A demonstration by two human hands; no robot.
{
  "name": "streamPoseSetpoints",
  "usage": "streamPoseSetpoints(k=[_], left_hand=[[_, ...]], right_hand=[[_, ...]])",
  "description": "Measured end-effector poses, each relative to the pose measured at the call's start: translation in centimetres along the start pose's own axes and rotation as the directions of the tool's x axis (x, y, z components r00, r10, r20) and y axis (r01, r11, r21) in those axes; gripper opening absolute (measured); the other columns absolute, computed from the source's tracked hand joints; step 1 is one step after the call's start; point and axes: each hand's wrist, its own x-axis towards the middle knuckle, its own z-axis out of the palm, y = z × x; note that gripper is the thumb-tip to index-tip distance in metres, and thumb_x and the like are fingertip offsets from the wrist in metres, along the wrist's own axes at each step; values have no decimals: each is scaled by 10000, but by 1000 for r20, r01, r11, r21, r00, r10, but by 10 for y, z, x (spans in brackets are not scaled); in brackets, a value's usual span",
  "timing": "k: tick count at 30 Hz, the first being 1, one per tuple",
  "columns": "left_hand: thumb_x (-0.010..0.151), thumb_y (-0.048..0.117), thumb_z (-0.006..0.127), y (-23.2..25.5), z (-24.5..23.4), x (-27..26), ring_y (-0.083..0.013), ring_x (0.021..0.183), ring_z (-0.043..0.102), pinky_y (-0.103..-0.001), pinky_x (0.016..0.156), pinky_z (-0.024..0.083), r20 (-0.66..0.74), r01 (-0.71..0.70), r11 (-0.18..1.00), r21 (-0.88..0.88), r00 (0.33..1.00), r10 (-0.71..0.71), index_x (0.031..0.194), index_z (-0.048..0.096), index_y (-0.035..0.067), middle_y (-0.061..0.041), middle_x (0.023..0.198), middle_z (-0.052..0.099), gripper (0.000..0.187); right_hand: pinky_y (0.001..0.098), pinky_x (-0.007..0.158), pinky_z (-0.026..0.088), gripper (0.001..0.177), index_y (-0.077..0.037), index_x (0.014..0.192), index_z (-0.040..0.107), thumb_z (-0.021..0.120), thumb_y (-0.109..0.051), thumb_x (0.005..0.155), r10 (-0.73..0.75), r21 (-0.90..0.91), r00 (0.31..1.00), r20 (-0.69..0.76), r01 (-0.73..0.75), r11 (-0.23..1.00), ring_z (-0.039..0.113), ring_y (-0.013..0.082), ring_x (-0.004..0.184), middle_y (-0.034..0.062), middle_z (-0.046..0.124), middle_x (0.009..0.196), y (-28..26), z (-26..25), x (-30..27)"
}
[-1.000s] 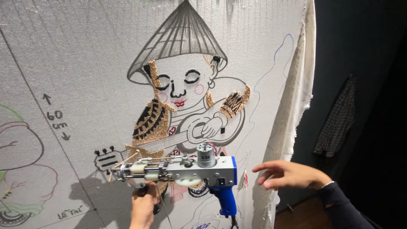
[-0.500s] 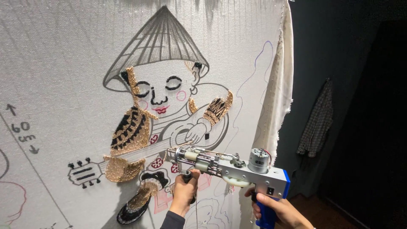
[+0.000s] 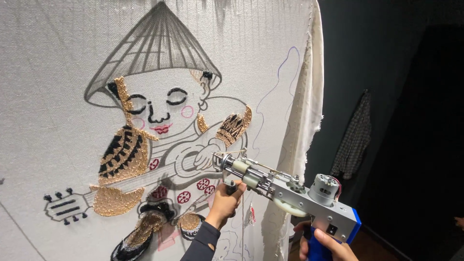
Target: The person uses a tufting gun to create a rug featuring a character design.
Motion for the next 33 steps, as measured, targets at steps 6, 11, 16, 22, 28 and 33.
streamPoseSetpoints(k=[6,11,16,22,28,33], left_hand=[[945,207,735,-15,11,33,-48,456,401,-252,417,302,91,-44,999,14,995,43,986,717,-3,41,583,523,215],[939,215,732,-13,19,49,-46,456,427,-246,429,336,137,-47,998,38,990,41,988,705,-6,39,589,537,228],[932,259,741,-5,25,66,-38,465,444,-236,441,356,208,-61,996,62,977,47,1060,710,2,46,610,555,289],[956,275,708,-8,26,92,-31,482,455,-224,460,365,317,-107,992,68,945,80,1065,726,2,41,625,565,295],[933,215,707,9,34,102,-38,454,458,-226,439,369,324,-21,999,46,946,5,1063,729,35,42,619,576,224],[914,211,718,11,32,104,-36,461,467,-218,437,364,335,-33,997,73,942,7,1070,745,22,41,653,618,246]], right_hand=[[358,390,397,615,229,1110,570,659,-289,791,-49,99,997,-58,55,994,511,218,425,133,493,524,3,-14,12],[353,382,364,615,221,1103,576,647,-296,778,-21,72,993,-120,30,997,467,208,400,132,474,506,-2,-20,26],[362,382,347,591,229,1085,588,642,-283,796,-58,25,973,-223,66,998,435,214,386,148,463,504,-12,-13,35],[365,373,345,594,215,1073,579,626,-317,812,-112,7,968,-225,116,993,429,214,372,143,446,492,-18,-6,41],[387,399,387,577,206,1060,565,598,-331,852,-150,14,954,-260,159,987,427,212,377,134,426,500,-23,4,47],[393,401,398,584,194,1058,559,596,-351,852,-144,47,961,-235,159,986,427,207,373,131,427,502,-19,-1,56]])
